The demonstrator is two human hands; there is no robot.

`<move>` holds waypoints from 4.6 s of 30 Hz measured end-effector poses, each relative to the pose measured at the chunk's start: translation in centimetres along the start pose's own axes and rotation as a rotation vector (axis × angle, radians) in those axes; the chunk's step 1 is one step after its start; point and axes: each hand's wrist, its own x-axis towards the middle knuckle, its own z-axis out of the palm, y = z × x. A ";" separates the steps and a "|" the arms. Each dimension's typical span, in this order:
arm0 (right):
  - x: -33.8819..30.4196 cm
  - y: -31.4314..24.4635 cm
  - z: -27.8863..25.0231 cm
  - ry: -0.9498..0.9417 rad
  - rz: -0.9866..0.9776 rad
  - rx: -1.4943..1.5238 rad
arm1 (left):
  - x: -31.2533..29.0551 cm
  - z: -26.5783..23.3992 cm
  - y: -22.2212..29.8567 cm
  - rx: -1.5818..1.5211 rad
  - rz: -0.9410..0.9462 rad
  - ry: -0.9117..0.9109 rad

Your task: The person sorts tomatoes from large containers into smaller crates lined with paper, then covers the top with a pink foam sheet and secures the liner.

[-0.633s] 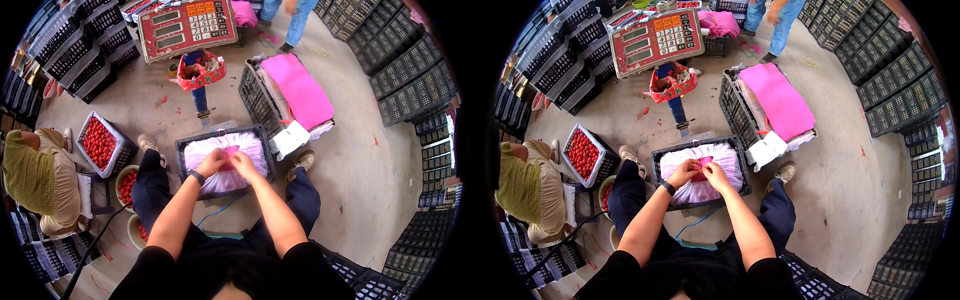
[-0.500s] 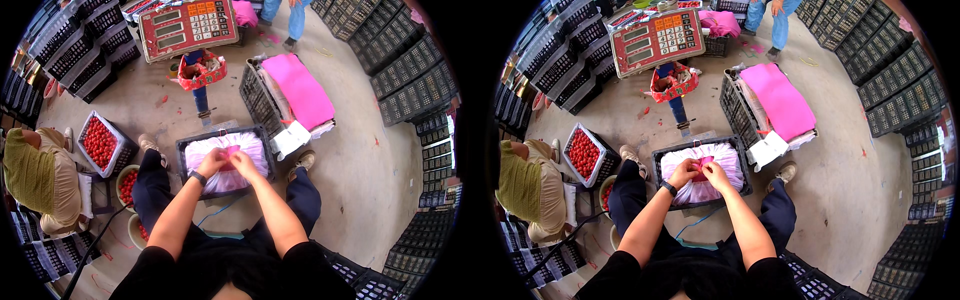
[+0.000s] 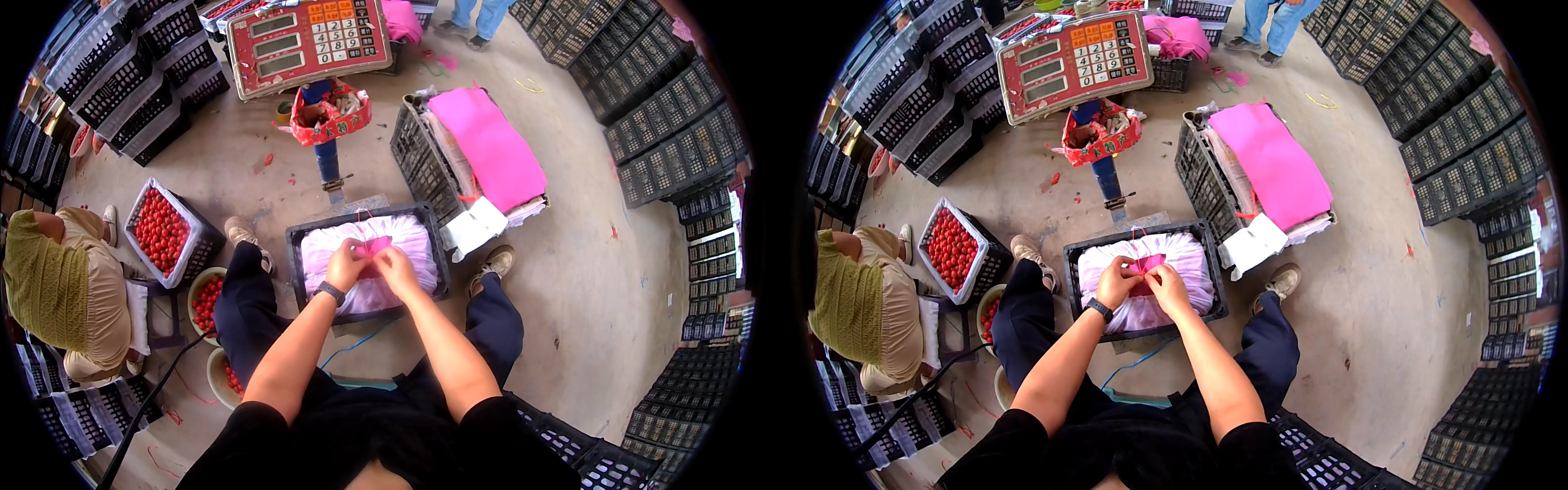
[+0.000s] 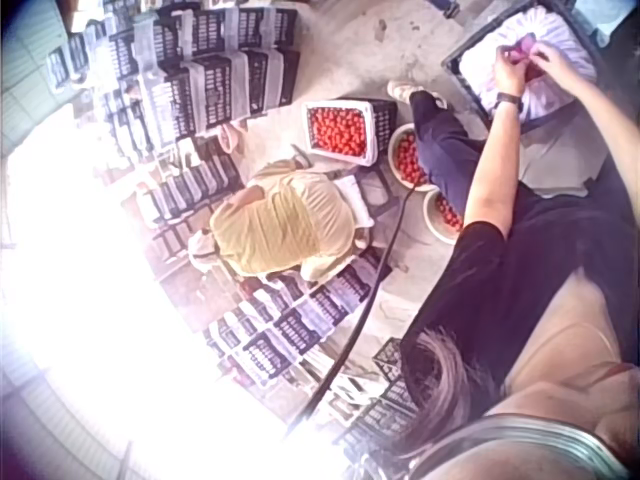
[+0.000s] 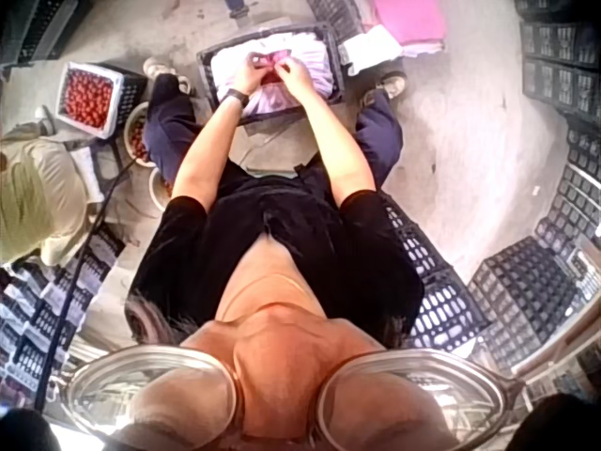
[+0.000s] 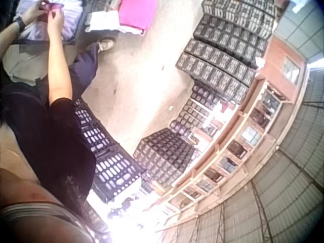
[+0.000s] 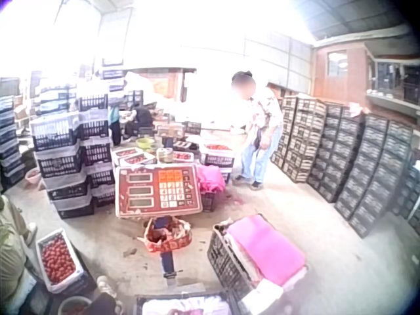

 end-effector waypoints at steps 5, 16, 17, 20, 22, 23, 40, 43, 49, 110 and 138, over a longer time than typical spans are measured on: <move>0.2 0.6 0.0 -0.051 -0.001 0.085 | 0.4 0.1 -1.9 -0.036 0.110 0.007; 0.0 1.0 0.2 -0.054 0.100 0.229 | -0.7 0.4 -0.9 0.101 0.239 0.031; -0.1 0.8 0.2 -0.053 0.112 0.229 | -0.9 0.5 -0.7 0.095 0.255 0.016; -0.2 1.0 0.4 -0.027 0.159 0.285 | -1.7 0.4 0.4 0.065 0.281 0.005; -0.3 1.0 0.0 -0.102 0.167 0.261 | -1.7 0.3 0.4 0.055 0.267 -0.002; -0.3 0.9 -0.1 -0.141 0.170 0.251 | -1.6 0.0 0.0 0.057 0.248 -0.011; 1.0 0.6 -2.8 -0.046 0.007 -0.407 | -2.9 -3.6 -1.8 0.455 0.470 -0.120; 1.4 1.1 -2.7 0.001 -0.099 -0.447 | -3.3 -3.3 -0.2 0.621 0.443 -0.030; 3.2 1.9 -8.4 0.348 -0.202 -0.306 | -4.7 -4.9 -0.3 0.638 0.385 0.023; -15.5 -14.4 -3.5 0.413 -0.243 -0.299 | -16.3 -1.0 8.2 -1.391 -0.426 -0.235; -15.7 -13.5 -4.0 0.436 -0.294 -0.288 | -17.4 -0.2 8.0 -1.347 -0.412 -0.215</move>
